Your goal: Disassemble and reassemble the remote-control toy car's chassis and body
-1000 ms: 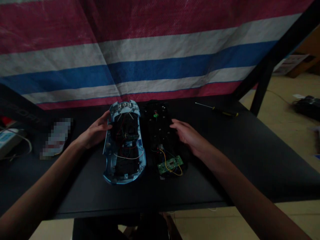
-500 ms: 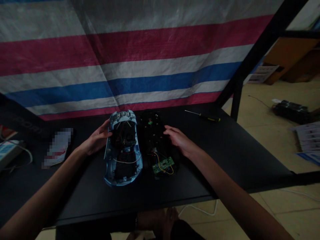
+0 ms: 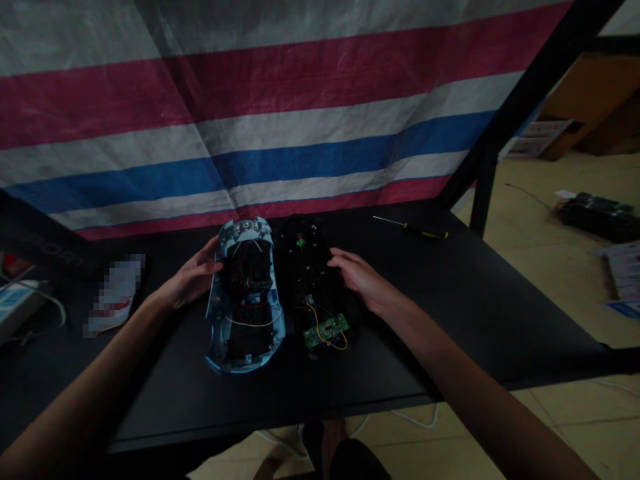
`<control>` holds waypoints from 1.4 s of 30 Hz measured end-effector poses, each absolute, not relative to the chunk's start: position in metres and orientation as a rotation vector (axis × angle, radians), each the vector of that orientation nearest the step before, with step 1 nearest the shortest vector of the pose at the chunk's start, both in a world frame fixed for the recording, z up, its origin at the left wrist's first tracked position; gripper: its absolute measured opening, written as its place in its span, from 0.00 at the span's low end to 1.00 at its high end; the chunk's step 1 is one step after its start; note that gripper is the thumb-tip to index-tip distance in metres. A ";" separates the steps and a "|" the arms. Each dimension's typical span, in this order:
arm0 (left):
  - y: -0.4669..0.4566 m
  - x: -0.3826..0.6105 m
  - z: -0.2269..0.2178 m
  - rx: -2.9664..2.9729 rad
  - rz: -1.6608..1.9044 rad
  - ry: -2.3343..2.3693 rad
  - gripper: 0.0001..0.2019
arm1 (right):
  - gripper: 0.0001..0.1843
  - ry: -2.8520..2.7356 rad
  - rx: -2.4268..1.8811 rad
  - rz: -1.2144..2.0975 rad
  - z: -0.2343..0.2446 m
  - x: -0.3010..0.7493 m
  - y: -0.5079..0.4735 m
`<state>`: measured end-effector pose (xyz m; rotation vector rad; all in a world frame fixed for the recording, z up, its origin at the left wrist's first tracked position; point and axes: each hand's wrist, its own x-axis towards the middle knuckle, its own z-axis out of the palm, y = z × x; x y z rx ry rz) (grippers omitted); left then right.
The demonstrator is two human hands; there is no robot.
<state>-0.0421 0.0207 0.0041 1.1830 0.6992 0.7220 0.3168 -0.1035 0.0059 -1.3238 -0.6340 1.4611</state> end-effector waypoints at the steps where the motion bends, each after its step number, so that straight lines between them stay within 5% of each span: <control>1: 0.020 -0.042 0.005 1.187 0.724 0.697 0.40 | 0.13 -0.631 -1.325 1.460 0.006 0.317 -0.103; 17: 0.021 -0.044 0.004 1.191 0.712 0.694 0.38 | 0.25 -0.554 -1.408 1.394 0.000 0.318 -0.105; 26: 0.017 -0.041 0.006 1.204 0.723 0.695 0.41 | 0.23 -0.492 -1.437 1.358 0.004 0.315 -0.110; 35: 0.017 -0.042 0.002 1.223 0.721 0.638 0.39 | 0.34 -0.605 -1.536 1.265 -0.010 0.329 -0.110; 42: 0.017 -0.041 0.004 1.199 0.706 0.628 0.40 | 0.23 -0.573 -1.447 1.377 -0.013 0.326 -0.106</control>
